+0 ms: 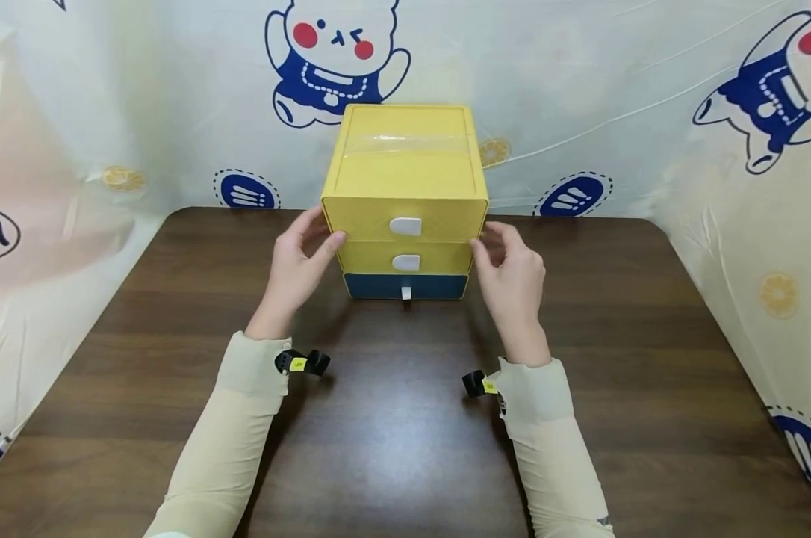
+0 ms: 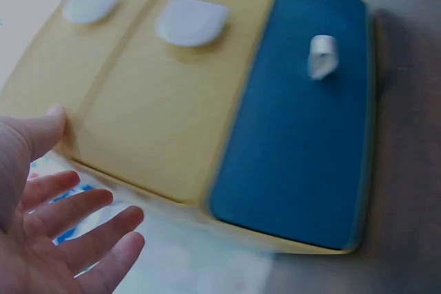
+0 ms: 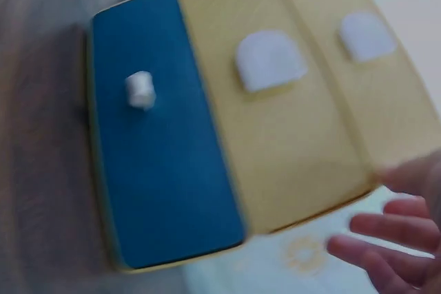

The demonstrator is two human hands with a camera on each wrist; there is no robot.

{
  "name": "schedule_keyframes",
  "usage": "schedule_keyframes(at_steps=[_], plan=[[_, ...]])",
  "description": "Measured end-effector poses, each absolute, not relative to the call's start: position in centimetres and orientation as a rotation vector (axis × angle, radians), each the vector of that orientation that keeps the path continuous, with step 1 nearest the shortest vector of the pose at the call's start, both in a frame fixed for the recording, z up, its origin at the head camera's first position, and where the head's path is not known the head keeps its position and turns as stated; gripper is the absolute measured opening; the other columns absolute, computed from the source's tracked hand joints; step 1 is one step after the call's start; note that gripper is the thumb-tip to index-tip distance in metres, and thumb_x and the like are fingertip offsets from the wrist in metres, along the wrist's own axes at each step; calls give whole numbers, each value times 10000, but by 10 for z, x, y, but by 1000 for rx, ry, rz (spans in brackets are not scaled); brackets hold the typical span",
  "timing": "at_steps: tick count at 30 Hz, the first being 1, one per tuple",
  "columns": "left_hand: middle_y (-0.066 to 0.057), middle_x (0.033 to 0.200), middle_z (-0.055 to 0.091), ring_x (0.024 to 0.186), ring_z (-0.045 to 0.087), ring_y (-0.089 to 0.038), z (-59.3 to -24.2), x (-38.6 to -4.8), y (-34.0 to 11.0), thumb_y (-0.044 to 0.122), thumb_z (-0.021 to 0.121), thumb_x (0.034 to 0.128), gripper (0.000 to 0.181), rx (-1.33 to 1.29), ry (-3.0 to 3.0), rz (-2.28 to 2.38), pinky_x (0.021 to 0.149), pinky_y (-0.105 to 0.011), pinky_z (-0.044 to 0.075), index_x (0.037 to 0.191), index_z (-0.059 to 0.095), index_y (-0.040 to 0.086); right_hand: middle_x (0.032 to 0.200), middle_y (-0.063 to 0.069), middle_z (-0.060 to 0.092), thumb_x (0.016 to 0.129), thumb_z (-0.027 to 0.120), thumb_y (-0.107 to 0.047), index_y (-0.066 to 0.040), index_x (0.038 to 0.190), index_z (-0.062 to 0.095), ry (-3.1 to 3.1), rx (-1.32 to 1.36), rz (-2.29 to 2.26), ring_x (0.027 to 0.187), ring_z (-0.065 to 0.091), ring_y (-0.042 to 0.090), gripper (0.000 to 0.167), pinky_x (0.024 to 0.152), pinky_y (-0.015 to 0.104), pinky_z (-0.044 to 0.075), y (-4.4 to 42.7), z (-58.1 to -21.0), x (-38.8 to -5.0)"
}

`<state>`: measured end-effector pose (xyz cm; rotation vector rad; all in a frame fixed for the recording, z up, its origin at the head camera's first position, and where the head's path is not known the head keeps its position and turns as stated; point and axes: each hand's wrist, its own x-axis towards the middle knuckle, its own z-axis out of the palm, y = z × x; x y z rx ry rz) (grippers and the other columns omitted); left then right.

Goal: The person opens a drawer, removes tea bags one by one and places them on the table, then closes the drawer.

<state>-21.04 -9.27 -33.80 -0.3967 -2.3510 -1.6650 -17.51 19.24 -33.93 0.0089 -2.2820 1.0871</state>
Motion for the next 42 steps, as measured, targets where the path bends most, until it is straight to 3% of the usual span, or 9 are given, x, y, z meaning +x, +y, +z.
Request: schedule_keyframes(at_steps=[5, 9, 14, 18, 23, 34, 42], plan=[[-26, 1404, 601, 1236, 596, -192, -313, -200, -98, 166, 616, 988, 386, -433, -2166, -1563, 851, -277, 570, 1367, 595, 99, 1013, 132, 755, 943, 682, -179, -6, 1141, 694, -2133, -18, 1062, 877, 704, 240, 264, 727, 42, 458, 186, -312, -162], [-11, 1384, 621, 1248, 586, -118, -303, -195, -97, 103, 614, 981, 326, -521, -2079, -1524, 879, -200, 564, 1304, 655, 91, 972, 126, 755, 943, 681, -168, -6, 1077, 723, -2167, 77, 1044, 828, 676, 203, 214, 723, 35, 469, 178, -298, -157], [-45, 1358, 637, 1218, 612, -123, -305, -195, -96, 62, 615, 968, 326, -581, -2070, -1483, 902, -166, 554, 1290, 670, 78, 957, 128, 752, 941, 683, -154, -19, 1041, 730, -2319, 340, 924, 801, 686, 231, 175, 671, 221, 551, 161, -284, -163], [-80, 1356, 633, 1176, 644, -182, -310, -200, -96, -1, 619, 949, 359, -620, -2063, -1465, 937, -271, 573, 1296, 667, 76, 927, 121, 751, 940, 684, -151, -40, 1034, 724, -2436, 475, 829, 783, 692, 242, 151, 698, 386, 600, 152, -277, -170], [-80, 1355, 626, 1148, 645, -198, -316, -206, -95, -79, 630, 913, 456, -646, -2079, -1403, 892, -417, 599, 1325, 651, 113, 900, 118, 742, 959, 658, -151, -46, 1015, 707, -2550, 562, 712, 731, 651, 247, 129, 667, 379, 565, 146, -275, -178], [-69, 1333, 635, 1106, 645, -186, -321, -208, -93, -56, 617, 929, 428, -628, -2079, -1404, 835, -396, 617, 1313, 661, 128, 834, 92, 711, 964, 649, -158, -57, 990, 675, -2550, 660, 543, 598, 544, 225, 108, 546, 325, 475, 151, -277, -172], [-68, 1343, 622, 1072, 673, -202, -323, -206, -93, -21, 608, 946, 425, -615, -2076, -1435, 847, -377, 616, 1338, 642, 140, 796, 71, 717, 924, 704, -179, -74, 968, 650, -2465, 799, 379, 540, 545, 221, 127, 487, 344, 512, 153, -275, -153]])
